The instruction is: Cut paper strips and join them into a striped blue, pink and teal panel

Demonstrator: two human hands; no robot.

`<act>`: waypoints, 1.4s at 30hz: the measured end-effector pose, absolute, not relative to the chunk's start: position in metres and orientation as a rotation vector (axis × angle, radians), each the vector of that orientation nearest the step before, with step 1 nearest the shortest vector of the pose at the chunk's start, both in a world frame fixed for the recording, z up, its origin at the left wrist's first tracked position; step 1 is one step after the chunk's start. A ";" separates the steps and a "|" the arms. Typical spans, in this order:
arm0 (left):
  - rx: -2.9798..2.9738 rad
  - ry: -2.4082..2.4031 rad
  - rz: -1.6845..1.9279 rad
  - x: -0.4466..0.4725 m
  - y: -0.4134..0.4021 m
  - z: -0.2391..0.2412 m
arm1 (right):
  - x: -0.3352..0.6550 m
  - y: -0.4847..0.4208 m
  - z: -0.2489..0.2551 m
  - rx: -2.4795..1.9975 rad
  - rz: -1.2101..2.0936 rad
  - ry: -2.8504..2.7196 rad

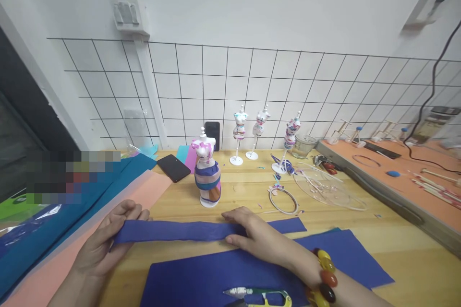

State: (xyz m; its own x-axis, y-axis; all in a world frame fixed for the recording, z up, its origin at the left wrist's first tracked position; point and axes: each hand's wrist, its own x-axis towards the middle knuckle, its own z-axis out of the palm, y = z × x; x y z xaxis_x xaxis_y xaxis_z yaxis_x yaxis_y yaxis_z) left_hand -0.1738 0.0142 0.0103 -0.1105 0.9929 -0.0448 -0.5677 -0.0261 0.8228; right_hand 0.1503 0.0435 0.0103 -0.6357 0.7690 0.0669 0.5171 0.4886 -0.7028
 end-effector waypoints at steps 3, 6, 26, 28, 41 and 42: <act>0.658 0.851 1.527 -0.176 0.014 0.009 | 0.135 0.053 0.011 -1.008 1.001 -2.375; 0.686 0.851 1.519 -0.178 0.015 0.009 | 0.129 0.063 0.006 -0.947 1.148 -2.410; 1.555 1.569 1.025 -0.155 0.038 -0.017 | 0.296 0.108 0.020 -1.399 1.262 -2.206; 1.605 1.613 1.033 -0.157 0.040 -0.020 | 0.311 0.106 0.014 -1.445 1.233 -2.150; 1.899 1.834 0.872 -0.165 0.047 -0.042 | 0.344 0.102 -0.034 -1.524 0.855 -1.973; 1.975 1.854 0.893 -0.164 0.047 -0.040 | 0.343 0.101 -0.035 -1.521 0.819 -1.978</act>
State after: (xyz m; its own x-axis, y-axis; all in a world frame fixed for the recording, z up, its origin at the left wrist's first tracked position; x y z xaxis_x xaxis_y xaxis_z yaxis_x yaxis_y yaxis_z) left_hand -0.1640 0.0475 -0.0404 -0.0191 0.9708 0.2391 0.7922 -0.1312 0.5960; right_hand 0.3433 0.1015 -0.0354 -0.2429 0.9695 0.0331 0.6624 0.1907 -0.7244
